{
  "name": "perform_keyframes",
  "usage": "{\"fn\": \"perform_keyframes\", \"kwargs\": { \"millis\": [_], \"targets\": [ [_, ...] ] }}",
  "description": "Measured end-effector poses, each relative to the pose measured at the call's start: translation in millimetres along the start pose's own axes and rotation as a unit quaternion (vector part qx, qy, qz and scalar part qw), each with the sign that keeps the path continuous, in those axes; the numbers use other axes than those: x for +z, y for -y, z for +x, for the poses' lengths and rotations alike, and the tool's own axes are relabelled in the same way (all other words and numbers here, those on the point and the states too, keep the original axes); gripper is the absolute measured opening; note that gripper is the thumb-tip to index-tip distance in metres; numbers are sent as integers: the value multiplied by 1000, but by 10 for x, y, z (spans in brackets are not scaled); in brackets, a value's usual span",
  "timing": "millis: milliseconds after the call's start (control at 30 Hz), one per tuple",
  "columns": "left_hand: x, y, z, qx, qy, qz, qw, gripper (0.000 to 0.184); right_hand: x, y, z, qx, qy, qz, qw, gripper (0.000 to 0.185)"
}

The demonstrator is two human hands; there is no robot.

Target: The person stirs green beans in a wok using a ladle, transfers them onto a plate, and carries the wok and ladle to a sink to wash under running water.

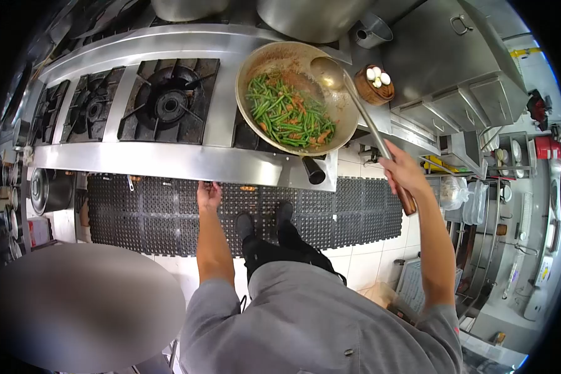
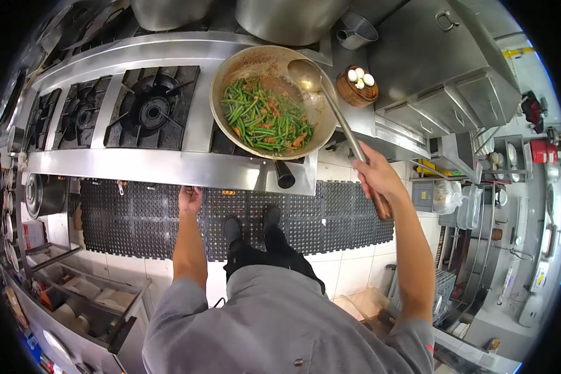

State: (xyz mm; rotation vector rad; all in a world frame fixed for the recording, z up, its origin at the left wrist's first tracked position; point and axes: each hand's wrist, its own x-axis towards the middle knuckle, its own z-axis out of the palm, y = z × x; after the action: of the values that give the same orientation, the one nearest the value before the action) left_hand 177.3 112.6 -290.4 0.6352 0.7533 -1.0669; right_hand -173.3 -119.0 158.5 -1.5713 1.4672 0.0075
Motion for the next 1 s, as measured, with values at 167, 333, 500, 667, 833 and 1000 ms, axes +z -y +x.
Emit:
{"fn": "perform_keyframes", "kwargs": {
  "millis": [167,333,500,667,833,1000],
  "targets": [
    [-128,9,84,13,3,-4,1000,25,249,156,349,4,104,78,991,59],
    [-307,99,273,58,9,-14,998,23,248,280,76,-107,72,-250,960,63],
    [-171,182,119,121,17,19,992,23,-78,-34,-197,-276,-87,-531,796,67],
    [162,828,-1167,67,70,183,978,29,-342,-75,-698,-198,-122,-588,775,69],
    [1605,2412,-2640,-306,227,141,914,76,-554,-455,-787,-185,-122,-571,791,69],
    [2239,3308,-2591,-256,284,-96,919,49,-555,-832,-597,-215,-115,-465,851,67]
  ]
}}
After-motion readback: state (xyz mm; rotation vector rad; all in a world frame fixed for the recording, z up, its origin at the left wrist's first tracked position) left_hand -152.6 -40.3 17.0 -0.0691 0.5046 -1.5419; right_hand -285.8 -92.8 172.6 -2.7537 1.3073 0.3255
